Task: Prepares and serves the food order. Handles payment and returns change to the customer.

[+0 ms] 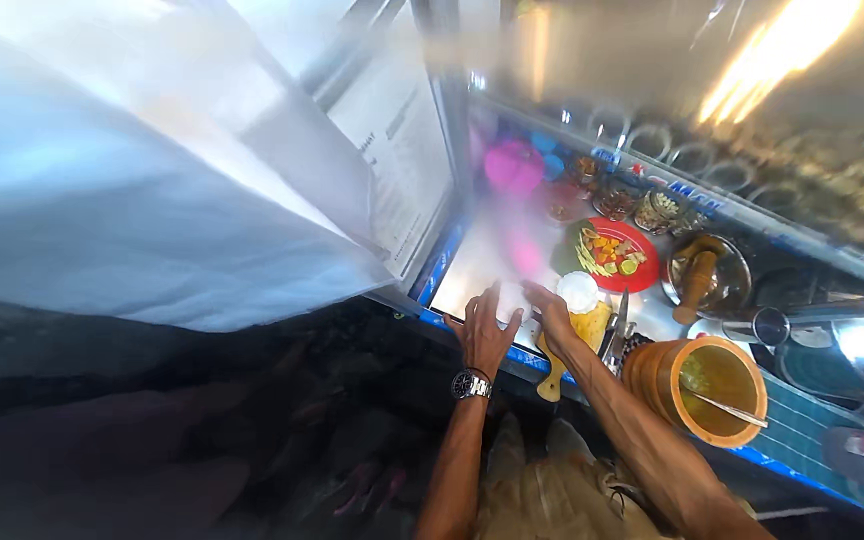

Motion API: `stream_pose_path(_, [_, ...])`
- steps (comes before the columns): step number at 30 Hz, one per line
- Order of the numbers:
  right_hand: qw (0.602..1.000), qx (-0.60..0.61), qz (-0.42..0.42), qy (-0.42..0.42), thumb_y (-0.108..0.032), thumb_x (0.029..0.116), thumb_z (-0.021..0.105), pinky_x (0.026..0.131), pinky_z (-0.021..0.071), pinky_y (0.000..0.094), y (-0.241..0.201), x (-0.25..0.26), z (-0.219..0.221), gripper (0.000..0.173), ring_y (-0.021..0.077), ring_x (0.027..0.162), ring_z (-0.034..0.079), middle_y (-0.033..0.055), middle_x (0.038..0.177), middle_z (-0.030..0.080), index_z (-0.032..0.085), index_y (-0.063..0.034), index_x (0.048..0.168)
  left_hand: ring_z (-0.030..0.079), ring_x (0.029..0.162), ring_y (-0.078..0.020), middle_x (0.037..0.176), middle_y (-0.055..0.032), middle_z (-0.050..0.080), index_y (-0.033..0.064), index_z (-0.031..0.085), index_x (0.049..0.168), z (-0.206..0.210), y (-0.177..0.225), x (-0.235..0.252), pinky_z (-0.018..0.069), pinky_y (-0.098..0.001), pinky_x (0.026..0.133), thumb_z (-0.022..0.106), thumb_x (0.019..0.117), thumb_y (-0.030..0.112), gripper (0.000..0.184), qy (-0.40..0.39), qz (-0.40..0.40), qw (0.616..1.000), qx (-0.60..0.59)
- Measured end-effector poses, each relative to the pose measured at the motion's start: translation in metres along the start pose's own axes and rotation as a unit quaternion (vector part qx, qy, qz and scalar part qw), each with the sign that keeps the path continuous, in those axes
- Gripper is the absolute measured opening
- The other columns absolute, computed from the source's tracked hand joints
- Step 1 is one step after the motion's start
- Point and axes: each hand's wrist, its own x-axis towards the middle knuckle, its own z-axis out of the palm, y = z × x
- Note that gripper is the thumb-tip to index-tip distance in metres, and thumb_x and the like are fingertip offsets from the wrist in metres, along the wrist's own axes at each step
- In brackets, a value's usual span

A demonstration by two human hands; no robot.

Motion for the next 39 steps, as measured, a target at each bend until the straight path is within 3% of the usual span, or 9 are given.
stream_pose_path(16, [0.993, 0.105, -0.057, -0.009, -0.008, 0.1035, 0.057, 0.104, 0.0525, 0.0379, 0.036, 0.003, -0.008, 0.041, 0.0209, 0.12, 0.064, 0.0143, 0.137, 0.064, 0.055, -0.0019, 0.144, 0.046, 0.143, -0.0307, 0.148, -0.0057, 0.056, 0.0297, 0.036, 0.16, 0.004, 0.0, 0.004, 0.0123, -0.077, 0.113, 0.051, 0.0989, 0.06, 0.069, -0.033, -0.018, 0.999, -0.027])
stream_pose_path(20, [0.997, -0.034, -0.07, -0.011, -0.011, 0.1017, 0.062, 0.105, 0.0507, 0.0404, 0.01, -0.002, -0.006, 0.044, 0.0211, 0.125, 0.062, 0.0122, 0.142, 0.061, 0.055, -0.0052, 0.145, 0.048, 0.14, -0.0307, 0.145, -0.0073, 0.058, 0.0289, 0.037, 0.159, 0.004, -0.004, 0.004, 0.0183, -0.0746, 0.114, 0.051, 0.0988, 0.059, 0.069, -0.036, -0.016, 0.998, -0.046])
stream_pose_path(22, [0.975, -0.187, -0.12, -0.027, -0.02, 0.1006, 0.066, 0.11, 0.0471, 0.0464, -0.008, -0.003, -0.001, 0.047, 0.0254, 0.135, 0.054, 0.0115, 0.151, 0.053, 0.056, -0.0077, 0.145, 0.049, 0.14, -0.03, 0.145, -0.0081, 0.057, 0.0282, 0.038, 0.158, 0.005, -0.005, 0.008, 0.0198, -0.0739, 0.114, 0.054, 0.0983, 0.057, 0.069, -0.035, -0.011, 0.998, -0.054])
stream_pose_path(25, [0.879, -0.42, -0.211, -0.087, -0.028, 0.1, 0.067, 0.119, 0.0374, 0.0495, -0.023, -0.007, 0.013, 0.054, 0.0263, 0.146, 0.043, 0.0077, 0.158, 0.047, 0.053, -0.0098, 0.149, 0.044, 0.144, -0.0305, 0.15, -0.0102, 0.053, 0.0217, 0.037, 0.159, 0.006, -0.007, 0.006, 0.0171, -0.0743, 0.115, 0.066, 0.0945, 0.038, 0.072, -0.051, -0.005, 0.995, -0.084])
stream_pose_path(27, [0.824, -0.509, -0.213, -0.129, -0.035, 0.1013, 0.063, 0.124, 0.0291, 0.0467, -0.026, -0.008, 0.019, 0.06, 0.0246, 0.152, 0.035, 0.0057, 0.162, 0.042, 0.047, -0.0105, 0.154, 0.041, 0.146, -0.0296, 0.152, -0.0118, 0.051, 0.0147, 0.036, 0.159, 0.006, -0.008, 0.006, 0.0131, -0.0728, 0.117, 0.069, 0.0888, 0.027, 0.079, -0.066, -0.005, 0.994, -0.09])
stream_pose_path(30, [0.801, -0.545, -0.187, -0.162, -0.036, 0.1028, 0.059, 0.126, 0.0264, 0.044, -0.025, -0.007, 0.016, 0.064, 0.0226, 0.155, 0.028, 0.0047, 0.166, 0.036, 0.04, -0.0128, 0.159, 0.039, 0.148, -0.0269, 0.157, -0.0118, 0.046, 0.0118, 0.022, 0.163, 0.009, -0.012, 0.002, 0.0086, -0.0675, 0.122, 0.072, 0.0833, 0.03, 0.096, -0.086, -0.021, 0.987, -0.132])
stream_pose_path(32, [0.787, -0.561, -0.188, -0.175, -0.036, 0.103, 0.057, 0.127, 0.0251, 0.0432, -0.03, -0.003, 0.016, 0.063, 0.0235, 0.156, 0.027, 0.0063, 0.166, 0.035, 0.04, -0.0117, 0.159, 0.04, 0.148, -0.0276, 0.158, -0.0127, 0.045, 0.0057, 0.016, 0.163, 0.012, -0.016, 0.002, 0.0119, -0.0634, 0.125, 0.08, 0.0777, 0.034, 0.111, -0.075, -0.026, 0.979, -0.187])
stream_pose_path(34, [0.779, -0.572, -0.184, -0.178, -0.037, 0.104, 0.055, 0.126, 0.0252, 0.0427, -0.033, -0.003, 0.018, 0.062, 0.0242, 0.155, 0.028, 0.0068, 0.166, 0.035, 0.041, -0.0106, 0.158, 0.042, 0.146, -0.0282, 0.156, -0.013, 0.047, 0.004, 0.02, 0.162, 0.017, -0.017, 0.0, 0.0181, -0.0579, 0.125, 0.085, 0.0731, 0.037, 0.115, -0.077, -0.045, 0.971, -0.223])
stream_pose_path(39, [0.764, -0.585, -0.218, -0.162, -0.043, 0.1057, 0.05, 0.126, 0.026, 0.0428, -0.018, -0.003, 0.012, 0.062, 0.0233, 0.156, 0.027, 0.005, 0.166, 0.035, 0.041, -0.011, 0.158, 0.049, 0.14, -0.0346, 0.147, -0.0232, 0.054, -0.0055, 0.038, 0.152, 0.042, -0.011, 0.0, 0.0239, -0.0499, 0.125, 0.077, 0.0825, 0.025, 0.086, -0.051, -0.079, 0.967, -0.236])
